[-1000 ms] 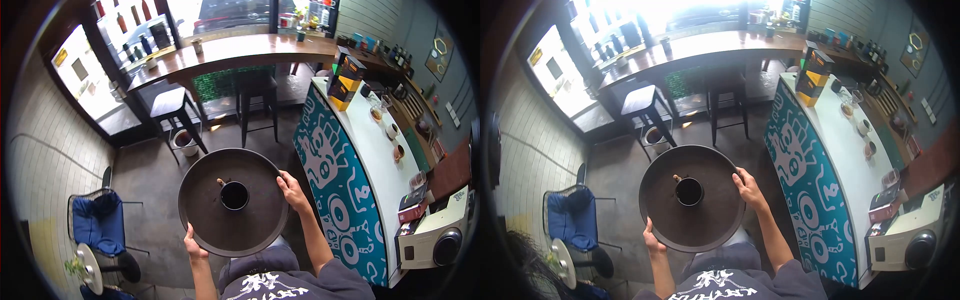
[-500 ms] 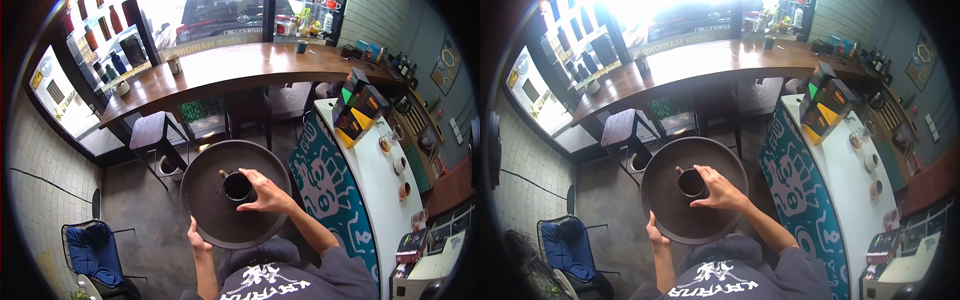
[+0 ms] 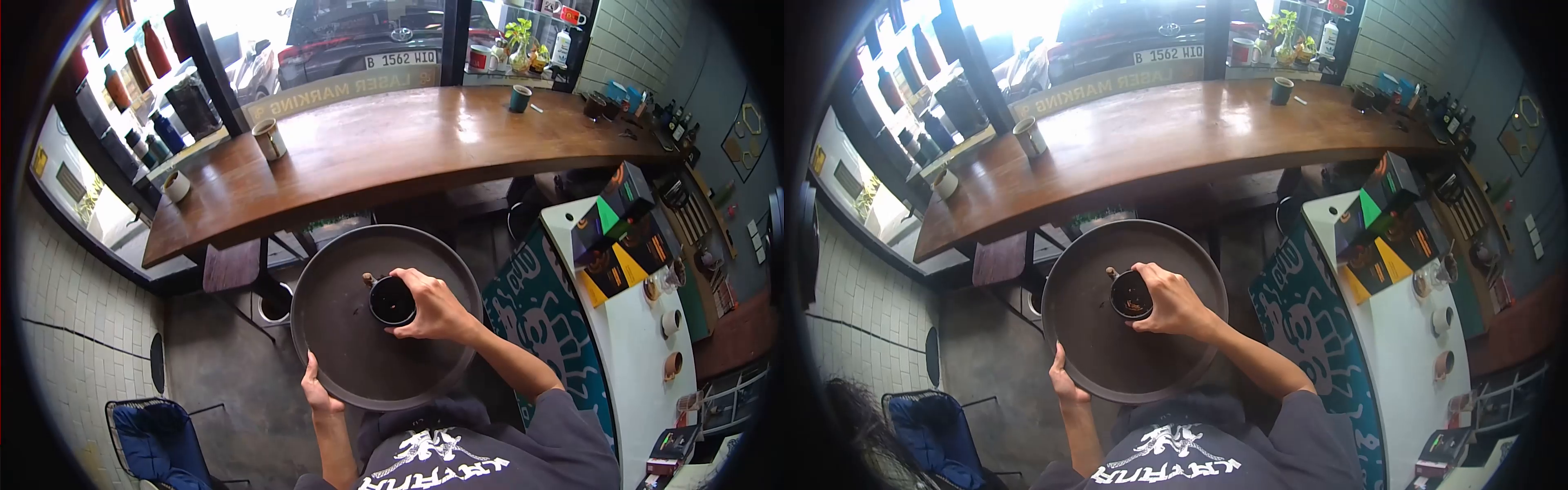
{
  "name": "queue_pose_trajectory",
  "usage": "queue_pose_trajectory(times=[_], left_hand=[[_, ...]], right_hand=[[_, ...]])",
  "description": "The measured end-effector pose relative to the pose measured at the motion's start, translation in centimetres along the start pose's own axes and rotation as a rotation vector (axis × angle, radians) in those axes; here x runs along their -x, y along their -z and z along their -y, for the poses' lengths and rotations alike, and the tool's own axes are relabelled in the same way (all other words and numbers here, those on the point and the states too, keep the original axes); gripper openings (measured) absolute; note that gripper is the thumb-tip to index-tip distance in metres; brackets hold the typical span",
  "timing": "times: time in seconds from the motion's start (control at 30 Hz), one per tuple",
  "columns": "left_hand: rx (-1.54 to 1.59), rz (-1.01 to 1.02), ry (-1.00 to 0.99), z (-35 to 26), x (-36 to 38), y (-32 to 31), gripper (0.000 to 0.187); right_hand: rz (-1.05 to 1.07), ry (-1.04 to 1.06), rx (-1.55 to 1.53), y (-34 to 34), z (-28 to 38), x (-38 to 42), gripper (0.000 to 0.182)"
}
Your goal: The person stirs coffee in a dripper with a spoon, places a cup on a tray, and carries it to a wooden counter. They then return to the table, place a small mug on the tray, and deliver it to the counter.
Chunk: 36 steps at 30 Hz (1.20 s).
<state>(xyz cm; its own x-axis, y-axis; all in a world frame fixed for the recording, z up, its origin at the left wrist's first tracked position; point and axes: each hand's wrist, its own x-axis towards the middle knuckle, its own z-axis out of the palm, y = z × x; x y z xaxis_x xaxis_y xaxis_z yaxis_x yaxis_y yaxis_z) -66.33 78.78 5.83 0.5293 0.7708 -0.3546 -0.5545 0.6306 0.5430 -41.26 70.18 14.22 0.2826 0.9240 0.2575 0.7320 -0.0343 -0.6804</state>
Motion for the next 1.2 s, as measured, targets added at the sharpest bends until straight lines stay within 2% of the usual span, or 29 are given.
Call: queue_pose_trajectory(times=[0.07, 0.2, 0.27, 0.43, 0.53, 0.7, 0.97, 1.07, 1.2], left_hand=[[0.020, 0.039, 0.041, -1.4, -2.5, -1.1, 0.047], [0.000, 0.048, 0.010, -3.5, -7.7, -2.1, 0.046], [-0.002, 0.063, 0.011, -4.4, -9.5, -2.0, 0.046], [0.025, 0.095, 0.009, -6.1, -11.7, -2.8, 0.047], [0.044, 0.094, -0.032, -6.0, -12.4, -2.7, 0.047], [0.068, 0.038, -0.086, -5.1, -13.4, -3.7, 0.047], [0.055, 0.018, -0.159, -3.6, -14.6, -7.3, 0.046], [0.075, 0.040, -0.175, -3.0, -15.2, -8.1, 0.046], [0.080, -0.038, -0.203, -2.3, -15.4, -9.4, 0.045]], right_hand=[[-0.012, 0.046, 0.003, 1.2, -0.6, -2.8, 0.081], [-0.057, 0.092, 0.032, 4.9, -1.2, -9.2, 0.087], [-0.156, 0.143, 0.032, 6.7, -2.0, -11.7, 0.078], [-0.249, 0.108, 0.102, 10.6, -4.7, -18.8, 0.079], [-0.220, 0.031, 0.057, 12.2, -6.7, -22.6, 0.076], [-0.212, -0.088, 0.130, 12.3, -11.8, -28.6, 0.079], [-0.211, -0.114, 0.112, 10.7, -19.6, -35.2, 0.073], [-0.170, -0.139, 0.104, 10.2, -20.9, -36.9, 0.072], [-0.186, -0.101, 0.151, 9.1, -22.6, -38.6, 0.075]])
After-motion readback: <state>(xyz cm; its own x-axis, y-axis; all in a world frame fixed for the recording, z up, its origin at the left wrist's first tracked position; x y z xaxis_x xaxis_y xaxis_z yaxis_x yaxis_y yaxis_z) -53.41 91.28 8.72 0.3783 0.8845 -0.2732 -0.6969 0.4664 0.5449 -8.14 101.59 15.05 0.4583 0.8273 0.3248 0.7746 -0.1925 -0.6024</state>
